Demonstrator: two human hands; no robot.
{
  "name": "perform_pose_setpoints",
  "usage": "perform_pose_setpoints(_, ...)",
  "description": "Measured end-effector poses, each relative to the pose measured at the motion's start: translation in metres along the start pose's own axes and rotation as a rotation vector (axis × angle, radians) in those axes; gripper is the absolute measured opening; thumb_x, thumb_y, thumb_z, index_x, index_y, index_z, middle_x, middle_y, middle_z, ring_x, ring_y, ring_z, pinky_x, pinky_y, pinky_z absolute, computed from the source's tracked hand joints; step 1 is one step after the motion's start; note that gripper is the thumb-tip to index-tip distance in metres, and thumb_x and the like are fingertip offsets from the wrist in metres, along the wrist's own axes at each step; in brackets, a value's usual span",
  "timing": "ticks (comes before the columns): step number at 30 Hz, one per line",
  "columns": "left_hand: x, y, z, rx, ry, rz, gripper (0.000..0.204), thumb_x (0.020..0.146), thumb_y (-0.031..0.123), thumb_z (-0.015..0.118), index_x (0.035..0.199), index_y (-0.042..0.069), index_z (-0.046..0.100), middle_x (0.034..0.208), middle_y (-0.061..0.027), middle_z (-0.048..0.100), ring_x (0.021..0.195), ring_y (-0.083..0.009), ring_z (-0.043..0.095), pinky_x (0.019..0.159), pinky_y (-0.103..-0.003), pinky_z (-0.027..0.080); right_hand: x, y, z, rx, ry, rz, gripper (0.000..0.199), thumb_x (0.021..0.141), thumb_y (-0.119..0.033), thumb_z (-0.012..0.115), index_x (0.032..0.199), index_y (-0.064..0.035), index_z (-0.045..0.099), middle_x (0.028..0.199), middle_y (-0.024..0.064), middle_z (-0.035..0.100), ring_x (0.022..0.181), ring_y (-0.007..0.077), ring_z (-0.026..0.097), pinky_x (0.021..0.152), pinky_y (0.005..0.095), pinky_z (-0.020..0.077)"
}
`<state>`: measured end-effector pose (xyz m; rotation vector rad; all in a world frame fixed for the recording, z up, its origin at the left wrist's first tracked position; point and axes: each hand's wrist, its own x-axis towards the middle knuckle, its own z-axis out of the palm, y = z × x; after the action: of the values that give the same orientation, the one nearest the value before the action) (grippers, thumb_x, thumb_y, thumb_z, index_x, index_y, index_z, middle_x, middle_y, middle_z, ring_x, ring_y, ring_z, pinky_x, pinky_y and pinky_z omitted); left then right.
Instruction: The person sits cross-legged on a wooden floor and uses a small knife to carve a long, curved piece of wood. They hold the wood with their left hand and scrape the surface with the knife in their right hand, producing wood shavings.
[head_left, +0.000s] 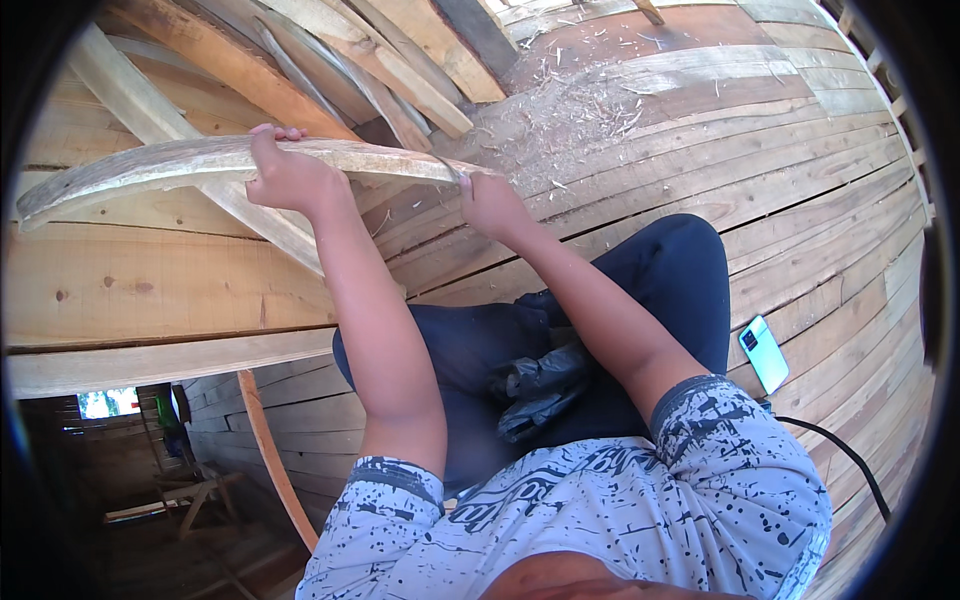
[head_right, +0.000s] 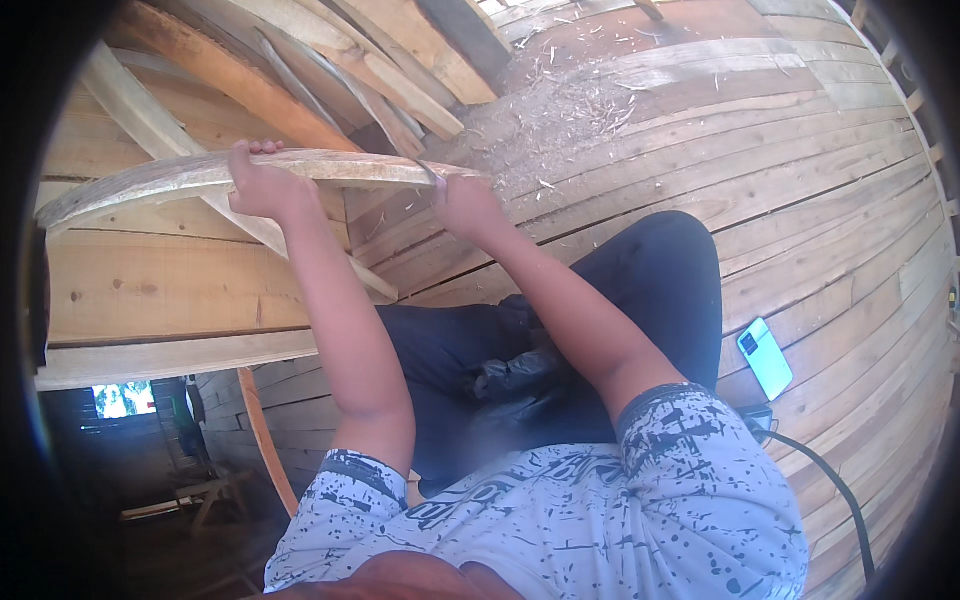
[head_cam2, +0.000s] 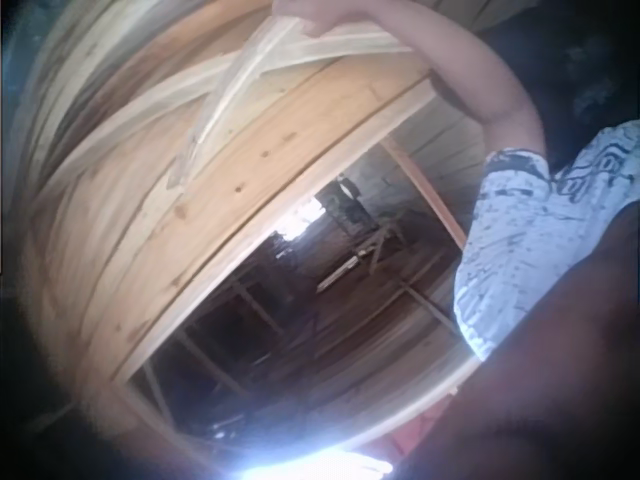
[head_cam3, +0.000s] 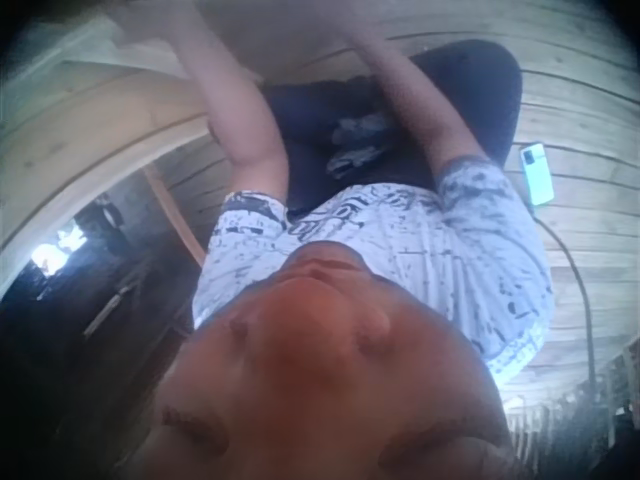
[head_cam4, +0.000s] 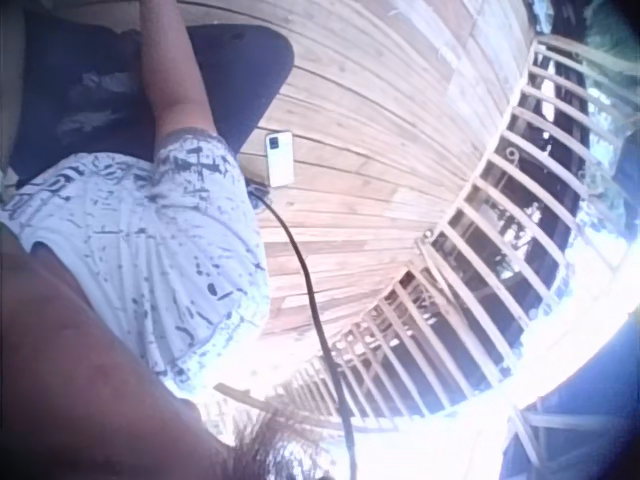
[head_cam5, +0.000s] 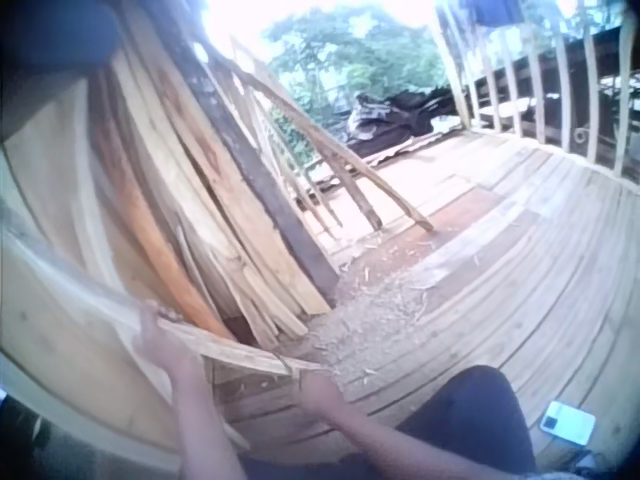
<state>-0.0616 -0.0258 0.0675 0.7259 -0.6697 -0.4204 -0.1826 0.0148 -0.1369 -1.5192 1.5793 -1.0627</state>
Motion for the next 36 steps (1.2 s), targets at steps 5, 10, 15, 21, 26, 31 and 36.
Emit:
perform_pose_setpoints(5,0.001,0.002,-0.004,0.0,-0.008,0.002,0.014,0.078,0.0,0.06,0.081,-0.002,0.047,0.07,-0.0072,0.048,0.058,-0.0184,0.048,0.057,-0.034,0.044,-0.005,0.003,0.009,-0.071,-0.126,0.101,0.044,0.1,-0.03,0.039,0.091,0.0053,0.063,0.084,0.0313,0.064,0.08,0.0488,0.062,0.075,0.0554,0.0485)
perform_pose_setpoints(10,-0.005,0.004,-0.002,0.028,0.003,-0.004,0.011,0.079,0.001,0.059,0.077,0.0,0.049,0.07,-0.0063,0.048,0.058,-0.018,0.048,0.058,-0.033,0.044,-0.003,0.014,0.011,-0.068,-0.097,0.073,0.041,0.099,-0.03,0.041,0.096,0.0037,0.065,0.092,0.0301,0.065,0.09,0.0467,0.063,0.08,0.0537,0.0496)
perform_pose_setpoints(15,-0.01,0.003,0.002,0.014,-0.051,0.025,0.011,0.079,0.002,0.059,0.076,0.0,0.049,0.07,-0.0064,0.049,0.059,-0.0178,0.048,0.058,-0.033,0.044,0.008,0.074,0.004,-0.328,-0.17,0.272,0.038,0.097,-0.028,0.044,0.1,0.0036,0.065,0.096,0.0277,0.066,0.092,0.043,0.065,0.08,0.0525,0.0491)
perform_pose_setpoints(21,-0.012,0.002,0.003,0.011,-0.061,0.039,0.012,0.079,0.001,0.059,0.073,0.001,0.048,0.07,-0.0071,0.048,0.058,-0.0184,0.048,0.058,-0.033,0.044,0.031,0.055,-0.003,0.066,-0.097,0.236,0.038,0.097,-0.028,0.048,0.102,0.0055,0.066,0.092,0.0264,0.068,0.089,0.0392,0.067,0.077,0.0497,0.0501)
perform_pose_setpoints(26,-0.016,0.004,0.009,-0.002,-0.085,0.041,0.013,0.078,0.001,0.06,0.074,-0.001,0.047,0.07,-0.0079,0.048,0.058,-0.0189,0.048,0.058,-0.033,0.044,0.033,0.079,0.009,0.099,-0.121,0.304,0.039,0.1,-0.032,0.045,0.095,0.0034,0.061,0.063,0.0109,0.057,0.048,0.0207,0.053,0.048,0.0396,0.0439)
perform_pose_setpoints(31,-0.012,0.001,0.007,-0.002,-0.068,0.02,0.013,0.078,0.001,0.06,0.076,-0.001,0.047,0.07,-0.0074,0.048,0.059,-0.0185,0.049,0.058,-0.033,0.044,0.017,0.048,0.033,0.362,-0.184,0.345,0.039,0.1,-0.036,0.043,0.092,0.0009,0.054,0.058,0.004,0.046,0.042,0.0149,0.042,0.04,0.0366,0.0341)
perform_pose_setpoints(36,-0.014,0.004,0.013,0.0,-0.074,0.026,0.013,0.078,0.0,0.06,0.079,-0.002,0.048,0.07,-0.007,0.048,0.059,-0.0178,0.048,0.058,-0.033,0.043,0.016,0.056,0.014,0.548,-0.283,0.699,0.047,0.1,-0.039,0.038,0.1,0.0027,0.06,0.063,0.0091,0.053,0.052,0.0224,0.051,0.048,0.0405,0.04)
